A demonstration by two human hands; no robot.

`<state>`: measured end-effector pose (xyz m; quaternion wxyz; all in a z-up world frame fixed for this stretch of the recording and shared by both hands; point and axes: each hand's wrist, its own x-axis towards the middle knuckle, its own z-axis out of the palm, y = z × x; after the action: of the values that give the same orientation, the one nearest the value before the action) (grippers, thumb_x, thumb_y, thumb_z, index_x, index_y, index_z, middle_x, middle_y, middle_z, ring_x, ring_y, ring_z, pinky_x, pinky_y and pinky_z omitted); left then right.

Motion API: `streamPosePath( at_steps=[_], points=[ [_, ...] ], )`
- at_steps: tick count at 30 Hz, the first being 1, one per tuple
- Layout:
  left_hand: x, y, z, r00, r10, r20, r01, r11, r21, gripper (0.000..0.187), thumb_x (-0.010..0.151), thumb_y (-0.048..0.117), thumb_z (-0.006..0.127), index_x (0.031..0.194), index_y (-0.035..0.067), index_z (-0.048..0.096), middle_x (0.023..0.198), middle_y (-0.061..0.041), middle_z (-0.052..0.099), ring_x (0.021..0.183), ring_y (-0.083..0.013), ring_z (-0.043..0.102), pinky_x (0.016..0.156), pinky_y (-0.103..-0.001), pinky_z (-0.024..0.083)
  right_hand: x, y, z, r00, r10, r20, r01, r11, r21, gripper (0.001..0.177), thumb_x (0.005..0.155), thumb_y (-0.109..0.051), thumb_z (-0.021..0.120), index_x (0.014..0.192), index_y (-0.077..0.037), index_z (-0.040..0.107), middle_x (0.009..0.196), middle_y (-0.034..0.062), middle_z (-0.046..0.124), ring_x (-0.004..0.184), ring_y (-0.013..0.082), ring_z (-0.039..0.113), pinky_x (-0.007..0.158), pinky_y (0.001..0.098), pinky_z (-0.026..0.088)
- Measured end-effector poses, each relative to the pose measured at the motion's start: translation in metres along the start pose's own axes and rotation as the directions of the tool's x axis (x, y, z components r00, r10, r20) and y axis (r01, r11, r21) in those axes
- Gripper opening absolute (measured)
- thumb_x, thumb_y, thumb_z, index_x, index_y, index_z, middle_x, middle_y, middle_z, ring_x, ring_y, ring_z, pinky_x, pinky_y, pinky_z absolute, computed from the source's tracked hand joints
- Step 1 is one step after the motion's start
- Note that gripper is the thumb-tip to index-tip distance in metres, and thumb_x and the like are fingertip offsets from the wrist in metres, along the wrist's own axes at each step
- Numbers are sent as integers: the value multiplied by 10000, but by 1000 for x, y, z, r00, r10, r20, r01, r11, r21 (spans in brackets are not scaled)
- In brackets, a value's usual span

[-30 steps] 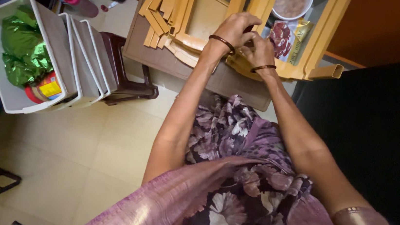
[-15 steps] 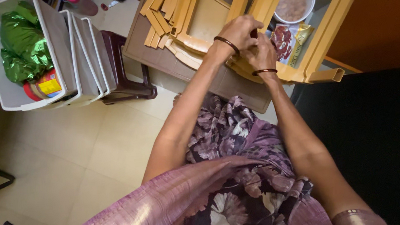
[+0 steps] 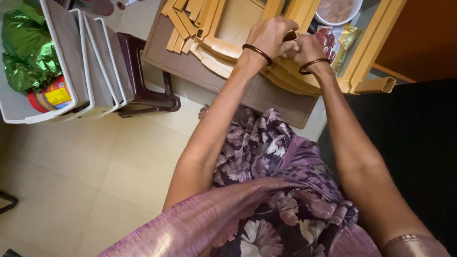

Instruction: The person assembles a yellow plastic frame by hand, fitting multiple small plastic pieces into the frame's slots. They then place a white storage bin containing green foil and other items into the assembled frame.

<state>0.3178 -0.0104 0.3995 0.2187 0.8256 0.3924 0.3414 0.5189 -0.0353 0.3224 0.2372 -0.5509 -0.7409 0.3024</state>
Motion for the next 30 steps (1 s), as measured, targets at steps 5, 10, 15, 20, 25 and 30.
streamPosePath(
  at_steps=[5,10,15,20,25,30],
  points=[
    [0,4,0,994,-88,71,82,993,85,241,744,243,824,911,78,770,859,-160,742,781,-348,727,692,-468,574,6,3,8,999,21,-34,-27,982,-189,144,857,6,724,993,-38,741,926,216,728,881,386,715,765,465,556],
    [0,0,4,996,-83,36,79,991,109,216,774,275,783,849,73,764,821,-172,733,762,-371,721,675,-487,572,-6,-12,12,997,-23,-80,20,999,-47,128,835,-19,777,955,-64,774,997,163,758,897,337,734,823,431,562],
    [2,-3,17,996,-86,19,82,985,152,200,767,272,756,786,73,748,815,-173,728,732,-378,719,659,-484,579,-15,-20,28,985,-4,-173,-8,998,-69,204,752,-59,852,917,-25,737,952,173,734,870,355,723,791,435,560],
    [2,-2,20,996,-89,17,85,980,179,226,788,284,763,804,59,740,820,-180,724,741,-380,721,673,-482,582,-17,-4,42,966,-9,-259,-17,995,-98,221,749,-60,860,907,-26,709,928,179,723,839,363,717,747,438,560],
    [3,3,5,986,-83,143,77,996,48,378,732,273,851,1016,51,738,925,-185,713,826,-357,717,725,-457,581,-9,3,39,988,39,-147,-51,996,-75,125,813,-42,788,912,-118,799,923,132,794,792,306,771,782,400,601],
    [-4,-8,-14,967,-41,251,49,998,-26,538,780,0,753,1295,150,714,1119,-153,691,990,-345,701,859,-433,578,-12,-15,17,993,-33,-112,36,999,18,396,813,-17,814,1189,-5,690,981,212,749,902,351,751,794,442,593]
  ],
)
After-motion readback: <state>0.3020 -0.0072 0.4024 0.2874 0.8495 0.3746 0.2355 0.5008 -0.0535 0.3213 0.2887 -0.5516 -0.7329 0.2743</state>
